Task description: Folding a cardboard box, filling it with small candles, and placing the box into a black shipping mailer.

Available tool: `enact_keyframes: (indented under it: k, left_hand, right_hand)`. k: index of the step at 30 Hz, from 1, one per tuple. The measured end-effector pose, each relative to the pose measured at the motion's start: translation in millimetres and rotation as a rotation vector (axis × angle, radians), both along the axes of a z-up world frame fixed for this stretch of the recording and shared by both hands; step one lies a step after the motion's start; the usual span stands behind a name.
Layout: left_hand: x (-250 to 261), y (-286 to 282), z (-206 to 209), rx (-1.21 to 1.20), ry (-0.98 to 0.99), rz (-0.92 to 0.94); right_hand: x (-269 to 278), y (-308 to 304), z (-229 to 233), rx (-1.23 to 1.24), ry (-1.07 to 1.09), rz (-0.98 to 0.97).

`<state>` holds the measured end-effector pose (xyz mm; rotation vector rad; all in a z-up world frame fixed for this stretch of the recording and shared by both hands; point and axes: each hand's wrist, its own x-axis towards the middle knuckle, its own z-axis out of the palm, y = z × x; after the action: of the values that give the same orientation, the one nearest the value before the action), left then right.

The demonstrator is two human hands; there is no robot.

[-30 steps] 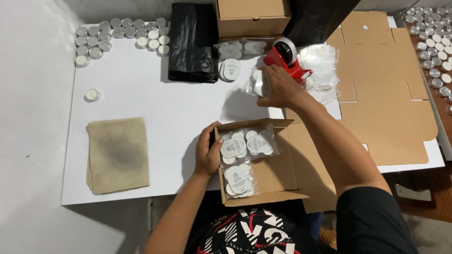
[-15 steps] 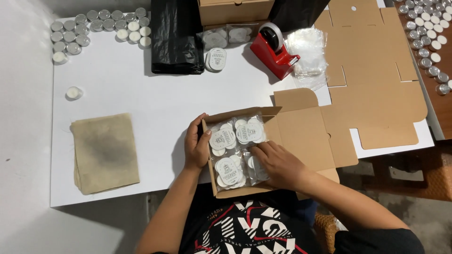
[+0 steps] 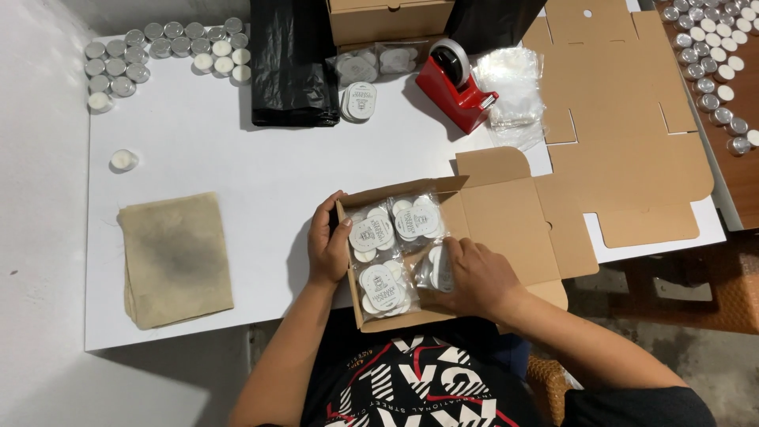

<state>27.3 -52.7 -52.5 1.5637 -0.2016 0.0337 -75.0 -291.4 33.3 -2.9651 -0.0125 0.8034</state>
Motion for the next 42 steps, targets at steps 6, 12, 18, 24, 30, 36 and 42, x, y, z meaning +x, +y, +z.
enact_keyframes:
  k: [6, 12, 18, 24, 30, 36, 42]
  left_hand:
    - [-1.8, 0.2, 5.5, 0.004, 0.013, 0.005]
    - [-2.6, -1.3, 3.3, 0.025, -0.004, 0.032]
    - [-2.3, -1.4, 3.1, 0.039, -0.004, 0.042]
    - [-3.8, -0.6, -3.3, 0.065, -0.022, 0.082]
    - [-10.9, 1.8, -3.3, 0.052, -0.002, 0.141]
    - [-37.5, 10.9, -10.2, 0.089, 0.019, 0.246]
    - [-47.2, 8.9, -3.1, 0.046, 0.040, 0.272]
  right_hand:
    - [0.8, 11.1, 31.5, 0.146, 0.201, -0.158]
    - [-4.5, 8.8, 42.2, -0.027, 0.245, -0.123]
    - [-12.9, 23.8, 36.9, -0.093, 0.138, -0.102]
    - [-24.4, -16.2, 61.3, 0.219, 0.005, -0.078]
    - [-47.1, -21.3, -10.4, 0.356, -0.182, -0.058]
    - [-34.7, -30.7, 9.3, 0.189, -0.088, 0.017]
    - [-27.3, -20.3, 28.1, 0.173, -0.034, 0.052]
